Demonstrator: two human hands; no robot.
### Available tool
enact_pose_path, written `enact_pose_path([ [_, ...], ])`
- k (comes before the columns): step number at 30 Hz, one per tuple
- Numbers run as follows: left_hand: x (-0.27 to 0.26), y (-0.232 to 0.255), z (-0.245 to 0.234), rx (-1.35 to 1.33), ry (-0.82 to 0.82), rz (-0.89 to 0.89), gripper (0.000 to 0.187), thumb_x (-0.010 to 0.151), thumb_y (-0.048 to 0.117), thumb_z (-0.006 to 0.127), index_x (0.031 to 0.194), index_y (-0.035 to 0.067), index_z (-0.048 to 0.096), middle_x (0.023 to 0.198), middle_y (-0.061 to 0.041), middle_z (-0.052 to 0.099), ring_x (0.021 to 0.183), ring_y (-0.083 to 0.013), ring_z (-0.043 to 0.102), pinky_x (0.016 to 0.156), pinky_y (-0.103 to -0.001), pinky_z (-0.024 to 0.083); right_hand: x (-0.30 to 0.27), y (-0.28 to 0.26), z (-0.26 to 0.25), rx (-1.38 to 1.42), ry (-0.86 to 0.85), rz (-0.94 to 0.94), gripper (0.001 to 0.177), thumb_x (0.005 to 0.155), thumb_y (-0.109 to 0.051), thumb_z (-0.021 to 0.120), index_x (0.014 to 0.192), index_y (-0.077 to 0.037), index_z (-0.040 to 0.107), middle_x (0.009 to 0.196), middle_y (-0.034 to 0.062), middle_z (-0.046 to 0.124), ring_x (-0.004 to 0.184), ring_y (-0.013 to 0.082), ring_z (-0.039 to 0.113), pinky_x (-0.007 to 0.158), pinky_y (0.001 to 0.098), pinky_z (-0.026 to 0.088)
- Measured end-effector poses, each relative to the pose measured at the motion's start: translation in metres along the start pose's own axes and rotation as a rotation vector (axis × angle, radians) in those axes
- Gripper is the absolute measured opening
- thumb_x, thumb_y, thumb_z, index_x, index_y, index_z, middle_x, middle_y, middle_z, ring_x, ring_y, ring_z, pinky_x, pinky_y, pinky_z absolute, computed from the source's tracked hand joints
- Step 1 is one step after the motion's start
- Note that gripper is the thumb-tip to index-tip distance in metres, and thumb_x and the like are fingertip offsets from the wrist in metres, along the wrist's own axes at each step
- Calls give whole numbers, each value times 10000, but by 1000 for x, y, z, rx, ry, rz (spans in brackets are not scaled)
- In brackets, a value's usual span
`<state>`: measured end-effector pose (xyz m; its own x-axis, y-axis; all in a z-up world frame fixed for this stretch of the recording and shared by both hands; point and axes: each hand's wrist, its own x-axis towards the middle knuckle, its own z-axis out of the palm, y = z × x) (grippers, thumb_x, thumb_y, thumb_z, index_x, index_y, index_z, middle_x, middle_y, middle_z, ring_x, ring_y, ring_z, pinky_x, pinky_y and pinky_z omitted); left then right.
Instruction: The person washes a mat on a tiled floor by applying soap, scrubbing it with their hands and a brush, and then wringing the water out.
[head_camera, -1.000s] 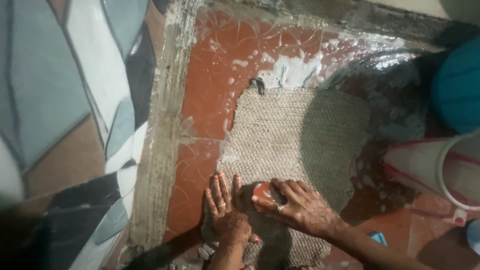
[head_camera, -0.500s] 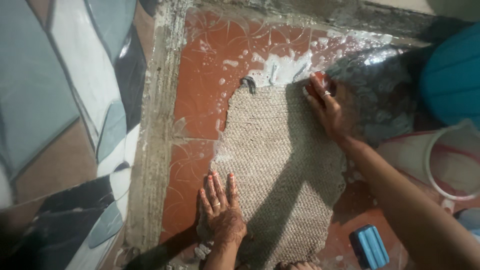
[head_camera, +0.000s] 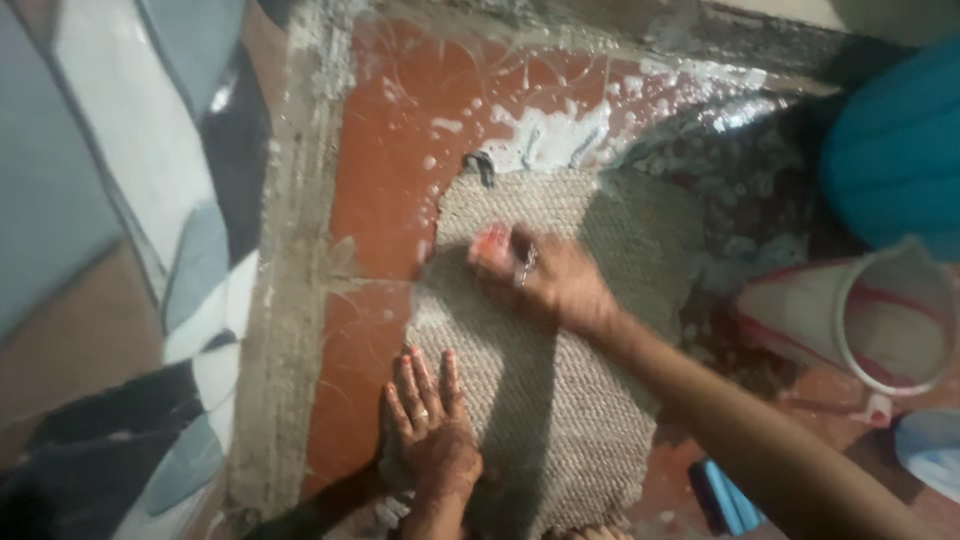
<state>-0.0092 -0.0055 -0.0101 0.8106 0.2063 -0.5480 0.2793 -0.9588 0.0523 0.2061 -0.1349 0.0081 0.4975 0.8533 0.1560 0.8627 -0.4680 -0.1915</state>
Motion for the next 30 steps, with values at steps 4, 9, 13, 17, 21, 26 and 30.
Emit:
enact_pose_path([
  [4, -1, 1, -9, 133, -163, -43, 1320, 722, 570, 769, 1616, 110, -86, 1682, -303, -143, 1557, -453, -139, 1205, -588, -59, 37, 79, -5, -13, 61, 474, 510, 1091, -417, 578, 1580, -321, 469, 1412, 271, 495, 1197, 456, 579, 945, 583, 549],
  [9, -1, -3, -5, -420, 562, 196, 1444, 411, 547, 682, 1595, 81, 0, 1623, -305, -43, 1510, -447, -53, 1170, -626, -44, 47, 92, -7, -40, 133, 484, 514, 1072, -414, 596, 1566, -330, 484, 1352, 253, 531, 1168, 428, 599, 964, 606, 556],
  [13, 5, 3, -1, 127, -263, -27, 1113, 853, 344, 644, 1631, 80, -107, 1654, -343, -171, 1523, -488, -173, 1174, -629, -105, 30, 51, -2, -120, 253, 299, 466, 1043, -398, 669, 1489, -358, 539, 1320, 306, 583, 1146, 400, 643, 796, 500, 623],
  [17, 5, 1, -9, 103, -204, -4, 1028, 836, 369, 716, 1584, 117, 58, 1670, -351, -144, 1538, -492, -175, 1191, -644, -115, -13, -48, 1, 150, -34, 76, 405, 1106, -222, 651, 1479, -367, 587, 1331, 248, 627, 1028, 298, 677, 754, 442, 638],
  [21, 3, 5, -34, 26, -487, -45, 1376, 715, 641, 824, 1645, 30, 15, 1679, -311, -136, 1572, -470, -210, 1236, -623, -120, -37, -75, -10, 86, -184, 103, 525, 874, -371, 671, 1393, -432, 615, 1264, 236, 597, 985, 386, 632, 837, 584, 576],
  [26, -2, 5, -20, -29, -336, -71, 1558, 575, 633, 895, 1662, 96, -83, 1686, -308, -168, 1548, -440, -185, 1225, -585, -81, 5, -14, -5, 278, -326, 784, 452, 985, -486, 618, 1384, -294, 530, 1360, 211, 568, 1143, 362, 639, 953, 499, 559],
  [30, 0, 3, 11, 239, 259, -38, 1444, 570, 551, 892, 1593, 83, -13, 1622, -325, -61, 1508, -463, -92, 1183, -614, -51, 12, 46, -1, -39, 3, 567, 468, 1092, -421, 566, 1542, -300, 509, 1480, 302, 469, 1237, 478, 584, 838, 557, 596],
])
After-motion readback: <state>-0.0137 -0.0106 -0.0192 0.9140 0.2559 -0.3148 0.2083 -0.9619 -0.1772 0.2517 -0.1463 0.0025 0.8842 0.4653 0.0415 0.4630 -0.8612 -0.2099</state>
